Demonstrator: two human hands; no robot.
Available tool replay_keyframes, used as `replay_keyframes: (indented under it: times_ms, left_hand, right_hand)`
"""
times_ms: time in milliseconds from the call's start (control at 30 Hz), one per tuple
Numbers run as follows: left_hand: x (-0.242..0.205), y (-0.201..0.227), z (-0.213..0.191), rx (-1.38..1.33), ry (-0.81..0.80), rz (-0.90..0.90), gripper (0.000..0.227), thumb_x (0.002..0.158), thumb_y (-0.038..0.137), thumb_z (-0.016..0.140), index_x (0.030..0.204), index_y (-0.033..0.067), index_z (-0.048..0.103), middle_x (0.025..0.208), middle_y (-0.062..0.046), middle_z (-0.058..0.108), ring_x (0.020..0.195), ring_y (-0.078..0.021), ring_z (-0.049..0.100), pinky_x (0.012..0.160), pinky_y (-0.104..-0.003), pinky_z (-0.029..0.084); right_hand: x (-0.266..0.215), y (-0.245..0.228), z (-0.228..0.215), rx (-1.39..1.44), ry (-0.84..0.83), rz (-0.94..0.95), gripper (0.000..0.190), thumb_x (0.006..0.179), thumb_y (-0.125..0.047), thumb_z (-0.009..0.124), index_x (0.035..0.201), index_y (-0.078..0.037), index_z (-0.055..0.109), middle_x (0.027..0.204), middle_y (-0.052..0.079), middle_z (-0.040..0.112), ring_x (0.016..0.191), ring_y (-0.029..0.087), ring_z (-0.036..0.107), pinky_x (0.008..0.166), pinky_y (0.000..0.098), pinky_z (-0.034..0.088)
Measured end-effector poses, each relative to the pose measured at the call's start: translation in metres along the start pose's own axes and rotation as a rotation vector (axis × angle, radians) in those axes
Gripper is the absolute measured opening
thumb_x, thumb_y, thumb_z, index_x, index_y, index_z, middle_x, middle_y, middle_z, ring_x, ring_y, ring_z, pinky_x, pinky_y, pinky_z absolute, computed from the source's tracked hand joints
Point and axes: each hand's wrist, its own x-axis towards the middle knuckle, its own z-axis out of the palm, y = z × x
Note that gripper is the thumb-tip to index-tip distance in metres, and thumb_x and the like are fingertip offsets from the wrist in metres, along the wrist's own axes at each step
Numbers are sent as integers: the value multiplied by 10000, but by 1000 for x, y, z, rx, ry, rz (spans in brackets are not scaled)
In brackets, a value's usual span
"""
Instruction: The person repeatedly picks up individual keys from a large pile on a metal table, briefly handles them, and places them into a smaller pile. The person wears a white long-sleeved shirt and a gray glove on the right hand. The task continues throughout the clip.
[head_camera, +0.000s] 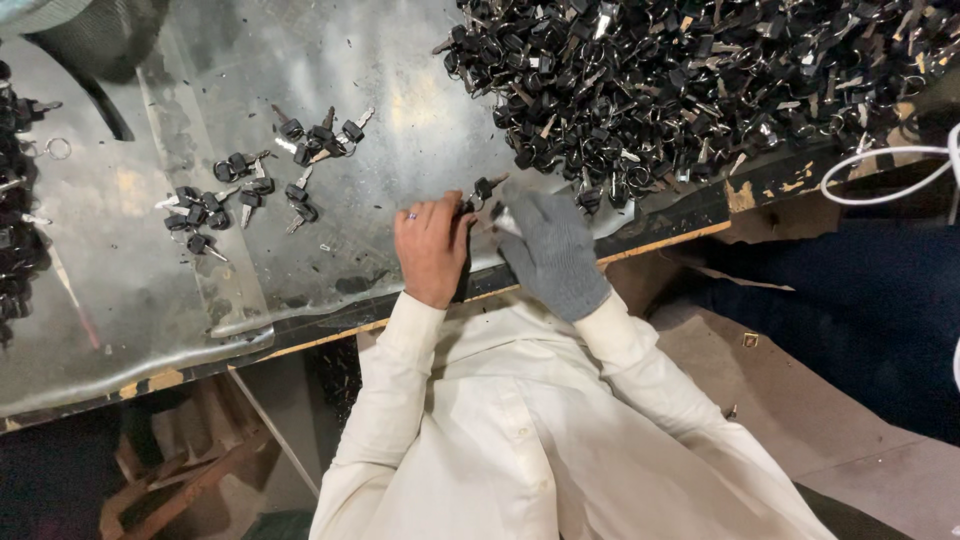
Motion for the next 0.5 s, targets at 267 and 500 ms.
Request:
replay_keyframes:
  times_ms: [267, 500]
  left_hand:
    - [-29, 3, 6, -105, 134, -52, 149, 875, 0, 744, 998, 61, 688, 858, -61, 601, 848, -257, 546, 873, -386, 331]
    - [-32, -7, 10, -86, 56, -28, 154, 853, -14, 731, 957, 82, 670, 865, -47, 616, 870, -255, 560, 871, -391, 322]
  right_hand:
    - [4, -14, 3, 45, -48, 60, 359, 877, -134, 749, 1224, -70, 683, 1098, 132, 692, 977, 316, 645, 859, 434, 514]
    - [23, -8, 4, -18, -319, 28, 274, 925, -189, 706, 1169, -67, 729, 990, 101, 708, 890, 311, 631, 762, 435, 506]
